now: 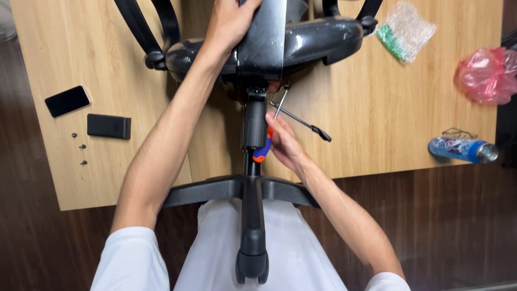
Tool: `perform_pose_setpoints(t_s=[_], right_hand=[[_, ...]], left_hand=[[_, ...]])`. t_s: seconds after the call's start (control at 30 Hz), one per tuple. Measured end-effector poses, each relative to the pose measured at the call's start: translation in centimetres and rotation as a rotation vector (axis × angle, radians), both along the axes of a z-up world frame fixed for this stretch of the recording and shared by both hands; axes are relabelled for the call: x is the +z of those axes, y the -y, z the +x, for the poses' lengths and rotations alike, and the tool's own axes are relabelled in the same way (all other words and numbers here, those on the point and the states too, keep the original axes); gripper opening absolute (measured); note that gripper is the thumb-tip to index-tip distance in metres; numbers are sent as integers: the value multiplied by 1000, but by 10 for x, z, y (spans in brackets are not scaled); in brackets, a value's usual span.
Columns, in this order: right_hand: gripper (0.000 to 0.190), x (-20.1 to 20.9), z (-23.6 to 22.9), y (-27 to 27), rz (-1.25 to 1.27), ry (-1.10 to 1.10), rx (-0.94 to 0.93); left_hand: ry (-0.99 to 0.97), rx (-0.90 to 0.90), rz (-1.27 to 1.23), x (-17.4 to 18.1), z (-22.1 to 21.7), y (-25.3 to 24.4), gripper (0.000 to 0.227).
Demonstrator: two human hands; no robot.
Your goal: The person assembles an office chair on a wooden desk. They press the gas lift cylinder into the five-star base, use a screwdriver to drive screws and attach the seat mounting plate to the seat underside, then align the seat onto the cylinder and continue screwing it in place.
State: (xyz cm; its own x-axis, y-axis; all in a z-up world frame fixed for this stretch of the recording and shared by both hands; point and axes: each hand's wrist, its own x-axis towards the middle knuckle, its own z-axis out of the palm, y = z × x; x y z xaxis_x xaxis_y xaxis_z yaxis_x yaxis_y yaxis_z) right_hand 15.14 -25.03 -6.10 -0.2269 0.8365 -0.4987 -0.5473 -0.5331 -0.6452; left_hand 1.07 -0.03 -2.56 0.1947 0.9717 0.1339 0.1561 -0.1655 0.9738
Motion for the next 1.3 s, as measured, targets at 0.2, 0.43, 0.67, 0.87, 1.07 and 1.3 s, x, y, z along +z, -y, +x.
perform_pose_setpoints(t_s=[0.2, 0.43, 0.67, 0.87, 1.07, 1.3], right_hand=[[38, 0, -12, -2, 49, 88, -57], [37, 4, -12, -4, 46, 91, -108], [34, 10, 1, -15, 51, 111, -131], [28, 20, 15, -21, 40, 152, -149], [26, 28, 17, -20, 29, 177, -160], [28, 32, 10, -22, 27, 184, -147]], left_hand=[[402, -293, -117, 12, -5, 5, 28], [418, -364, -176, 38, -7, 16, 30], [407, -520, -202, 54, -10, 6, 38], [461, -620, -219, 42, -8, -5, 60], [578, -666, -407, 68, -4, -2, 62], [677, -778, -404, 93, -12, 17, 63]])
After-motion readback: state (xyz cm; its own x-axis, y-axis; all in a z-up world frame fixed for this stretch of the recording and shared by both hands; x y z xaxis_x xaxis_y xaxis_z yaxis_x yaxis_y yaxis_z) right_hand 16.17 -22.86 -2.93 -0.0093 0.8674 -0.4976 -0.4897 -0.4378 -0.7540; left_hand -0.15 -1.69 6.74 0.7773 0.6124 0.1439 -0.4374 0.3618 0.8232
